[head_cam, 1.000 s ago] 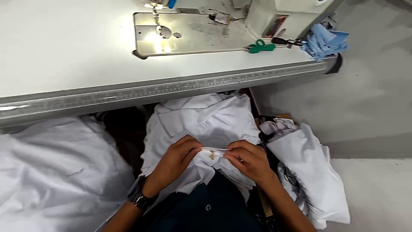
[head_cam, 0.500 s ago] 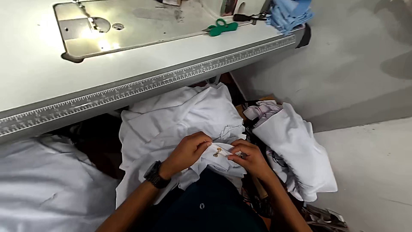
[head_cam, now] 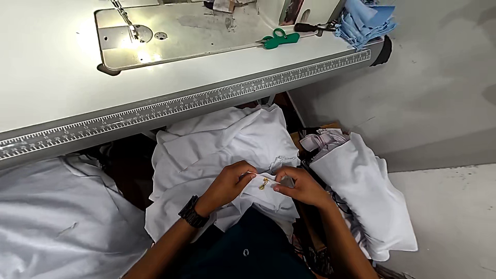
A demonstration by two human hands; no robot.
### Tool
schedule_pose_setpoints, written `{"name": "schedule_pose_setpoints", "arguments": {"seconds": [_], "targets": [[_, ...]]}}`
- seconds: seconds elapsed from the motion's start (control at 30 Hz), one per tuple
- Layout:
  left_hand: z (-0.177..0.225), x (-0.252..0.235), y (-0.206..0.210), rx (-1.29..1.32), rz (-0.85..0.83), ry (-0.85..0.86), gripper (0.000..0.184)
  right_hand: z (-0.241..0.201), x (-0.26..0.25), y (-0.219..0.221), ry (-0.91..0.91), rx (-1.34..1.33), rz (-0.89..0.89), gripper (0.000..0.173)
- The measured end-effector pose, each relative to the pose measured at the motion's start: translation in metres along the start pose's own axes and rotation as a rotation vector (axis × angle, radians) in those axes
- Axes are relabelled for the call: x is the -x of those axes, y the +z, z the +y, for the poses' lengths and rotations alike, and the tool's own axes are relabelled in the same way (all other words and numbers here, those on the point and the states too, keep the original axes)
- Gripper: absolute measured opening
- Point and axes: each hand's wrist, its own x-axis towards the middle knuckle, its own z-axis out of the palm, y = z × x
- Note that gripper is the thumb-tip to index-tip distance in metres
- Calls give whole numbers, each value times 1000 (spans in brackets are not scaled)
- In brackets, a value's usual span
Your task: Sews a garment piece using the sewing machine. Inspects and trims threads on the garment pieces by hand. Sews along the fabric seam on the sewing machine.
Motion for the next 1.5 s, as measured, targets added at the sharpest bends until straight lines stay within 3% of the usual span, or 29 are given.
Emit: {"name": "schedule_pose_setpoints", "arguments": {"seconds": [0.1,0.2,0.27,0.5,0.6,0.77,0.9,1.03,1.2,1.33,1.5], "targets": [[3,0,-1,-27,4,-1,14,-17,-17,15,5,162,79,37],[4,-2,-7,-38,21,-8,14,-24,-35,28,-138,391,154,47],[5,0,-10,-46,26,14,15,-22,-38,28,-182,410,148,44],[15,10,-33,12,83,29,13,-17,-23,9,-175,1,5,15],[17,14,-36,18,84,28,14,-25,-23,15,-181,48,80,23],[22,15,-37,6,85,76,13,-42,-37,22,-186,144,105,53],[32,18,-39,-19,107,142,14,-41,-39,27,-210,193,81,37],[42,22,-47,42,143,75,13,-46,-28,27,-220,235,182,18],[33,26,-39,144,83,88,15,-64,-15,26,-130,325,145,26],[19,22,-21,176,73,125,16,-59,-8,23,-142,229,155,12],[15,21,-15,186,90,57,14,-53,-9,36,-203,264,213,11]]}}
